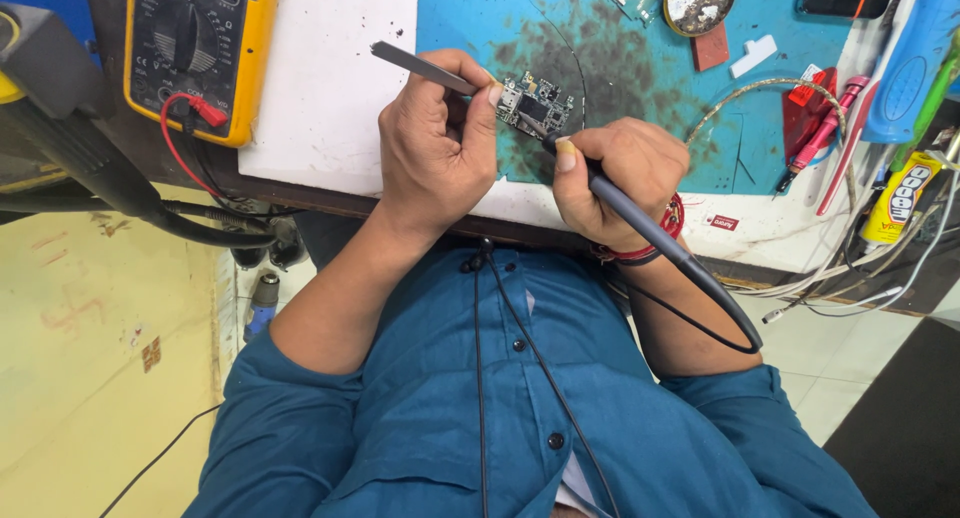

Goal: The person solders components on a small circuit board at a repair workbench. They hold the board with tweezers in one hand and a soldering iron in the other, dip the iron in a soldering flux tin, and work on the board's contacts, steadying the board with a metal file-like tool.

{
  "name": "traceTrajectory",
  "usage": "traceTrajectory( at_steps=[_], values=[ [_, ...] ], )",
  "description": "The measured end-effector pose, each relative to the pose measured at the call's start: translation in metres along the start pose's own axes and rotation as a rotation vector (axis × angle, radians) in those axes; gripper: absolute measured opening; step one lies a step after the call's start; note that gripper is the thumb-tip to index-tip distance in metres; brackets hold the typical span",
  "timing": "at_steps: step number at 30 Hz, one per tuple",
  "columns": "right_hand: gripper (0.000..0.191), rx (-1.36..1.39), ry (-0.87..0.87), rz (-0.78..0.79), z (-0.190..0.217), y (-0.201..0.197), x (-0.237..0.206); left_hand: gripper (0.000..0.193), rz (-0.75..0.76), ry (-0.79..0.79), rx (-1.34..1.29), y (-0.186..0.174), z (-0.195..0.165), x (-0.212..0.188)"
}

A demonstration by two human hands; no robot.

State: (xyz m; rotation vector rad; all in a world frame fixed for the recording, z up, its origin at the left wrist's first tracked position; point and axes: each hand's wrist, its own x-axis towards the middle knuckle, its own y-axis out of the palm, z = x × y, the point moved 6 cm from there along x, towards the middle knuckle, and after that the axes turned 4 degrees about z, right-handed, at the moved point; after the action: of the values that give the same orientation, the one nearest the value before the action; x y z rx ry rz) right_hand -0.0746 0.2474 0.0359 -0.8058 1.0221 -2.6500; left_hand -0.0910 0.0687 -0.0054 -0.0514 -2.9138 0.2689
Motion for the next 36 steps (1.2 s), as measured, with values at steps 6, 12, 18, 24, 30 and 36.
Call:
traceTrajectory(
  at_steps=[6, 12, 18, 24, 30, 36],
  values=[
    [0.010, 0.002, -0.005, -0.001, 0.0006, 0.0007, 0.0001, 0.012, 0.000, 0.001, -0.001, 0.0001, 0.0005, -0.0004],
    [0.010, 0.009, -0.003, 0.016, 0.0007, 0.0000, 0.0005, 0.012, 0.002, -0.006, -0.013, 0.0009, 0.0009, -0.0003],
    [0.010, 0.012, -0.004, 0.021, 0.0009, 0.0005, 0.0013, 0.012, 0.004, -0.005, -0.013, 0.0010, 0.0008, -0.0003],
    [0.011, 0.012, -0.006, 0.021, 0.0005, 0.0004, 0.0012, 0.012, 0.000, -0.004, -0.012, 0.0010, 0.0012, -0.0003],
    [0.011, 0.017, -0.005, 0.015, 0.0000, 0.0004, 0.0011, 0.012, -0.004, 0.007, -0.011, 0.0013, 0.0012, -0.0004],
    [0.011, 0.017, -0.007, 0.020, 0.0005, 0.0003, 0.0015, 0.011, 0.003, 0.010, -0.008, 0.0015, 0.0020, 0.0001]
  ],
)
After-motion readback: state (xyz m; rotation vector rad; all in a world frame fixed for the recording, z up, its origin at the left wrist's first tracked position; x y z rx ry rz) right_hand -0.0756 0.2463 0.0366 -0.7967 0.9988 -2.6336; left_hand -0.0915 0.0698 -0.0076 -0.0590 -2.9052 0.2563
